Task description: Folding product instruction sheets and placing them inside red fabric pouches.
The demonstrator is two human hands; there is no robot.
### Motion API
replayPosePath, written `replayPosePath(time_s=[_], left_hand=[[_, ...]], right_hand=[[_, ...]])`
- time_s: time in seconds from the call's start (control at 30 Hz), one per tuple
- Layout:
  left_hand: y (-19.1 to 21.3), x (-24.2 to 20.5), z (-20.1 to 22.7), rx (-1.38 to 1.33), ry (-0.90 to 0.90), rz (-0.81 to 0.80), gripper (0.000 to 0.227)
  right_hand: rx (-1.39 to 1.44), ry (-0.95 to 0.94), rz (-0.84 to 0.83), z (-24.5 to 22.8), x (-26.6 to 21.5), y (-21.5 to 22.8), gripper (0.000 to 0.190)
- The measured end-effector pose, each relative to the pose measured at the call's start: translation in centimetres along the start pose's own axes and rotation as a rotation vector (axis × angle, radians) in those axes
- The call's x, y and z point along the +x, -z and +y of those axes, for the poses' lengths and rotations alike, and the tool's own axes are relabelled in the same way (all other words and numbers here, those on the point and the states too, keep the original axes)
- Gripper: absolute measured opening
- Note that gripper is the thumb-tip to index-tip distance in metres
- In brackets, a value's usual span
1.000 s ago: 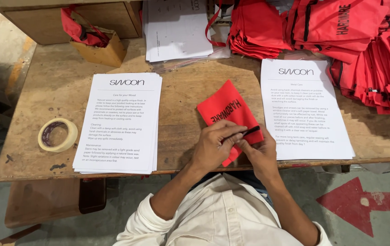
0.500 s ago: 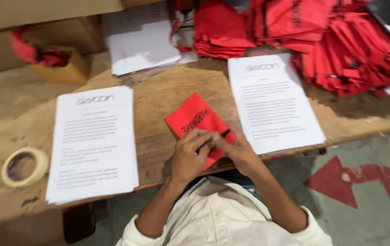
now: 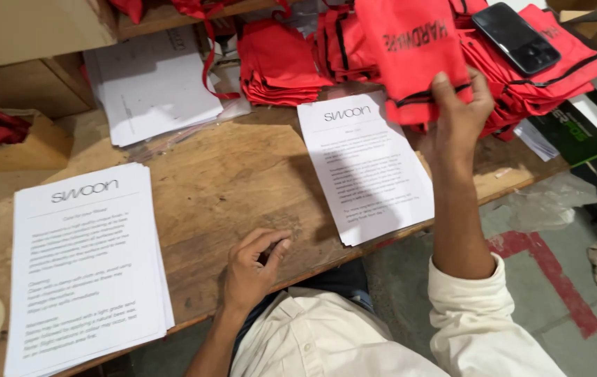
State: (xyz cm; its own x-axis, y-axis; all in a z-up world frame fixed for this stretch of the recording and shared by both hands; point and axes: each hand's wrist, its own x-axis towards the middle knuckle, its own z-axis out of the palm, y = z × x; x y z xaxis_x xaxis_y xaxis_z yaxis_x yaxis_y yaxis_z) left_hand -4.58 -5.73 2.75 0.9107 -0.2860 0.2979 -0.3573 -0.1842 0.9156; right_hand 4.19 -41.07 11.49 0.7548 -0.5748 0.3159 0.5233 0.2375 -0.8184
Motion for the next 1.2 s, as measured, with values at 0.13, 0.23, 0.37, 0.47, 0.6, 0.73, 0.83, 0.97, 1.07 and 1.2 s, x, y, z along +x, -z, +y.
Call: replayPosePath(time_s=[0.13,0.23,0.37,0.47,0.6,0.73,0.83,0.97,1.07,1.2], left_hand=[[0.0,0.1,0.3,0.012,0.081,-0.049,0.019],[0.1,0.5,0.6,0.047,0.107,-0.074,0.019],[0.5,0.5,0.5,0.109,0.137,-0.111,0.020],[0.4,0.1,-0.2,0.106,0.035,-0.061,0.019],[0.5,-0.2,-0.2,0.152,-0.057,-0.013,0.019],[1.0,-0.5,0.5,0.175,0.001,-0.025,0.019],[1.2,-0.7,0.6,0.188,-0.014,-0.032,0.019],[0.9,-0.9,-0.9,0.133,-0.095,-0.048,0.017],[1.0,-1.2,-1.1,0.075,-0.103,-0.039,0.019],[0.8,-1.4,-1.8,0.055,-0.090,-0.009,0.018]], right_hand=[[-0.088,0.284,0.035,2.4,6.2,4.1,0.021],[-0.117,0.120,0.094,2.8,9.5,3.7,0.034],[-0.403,-0.200,0.050,4.4,6.6,2.7,0.073],[-0.538,-0.302,-0.155,4.8,1.5,0.7,0.053],[-0.636,-0.322,-0.449,6.4,-0.6,-1.9,0.034],[-0.763,-0.217,-0.715,6.9,-2.5,-6.1,0.026],[-0.951,-0.154,-0.811,7.1,-3.8,-7.9,0.026],[-1.150,-0.021,-0.814,6.7,-4.4,-6.6,0.026],[-1.427,0.129,-0.866,5.1,-7.4,-3.6,0.053],[-1.376,0.068,-1.047,0.8,-13.3,-1.4,0.068]])
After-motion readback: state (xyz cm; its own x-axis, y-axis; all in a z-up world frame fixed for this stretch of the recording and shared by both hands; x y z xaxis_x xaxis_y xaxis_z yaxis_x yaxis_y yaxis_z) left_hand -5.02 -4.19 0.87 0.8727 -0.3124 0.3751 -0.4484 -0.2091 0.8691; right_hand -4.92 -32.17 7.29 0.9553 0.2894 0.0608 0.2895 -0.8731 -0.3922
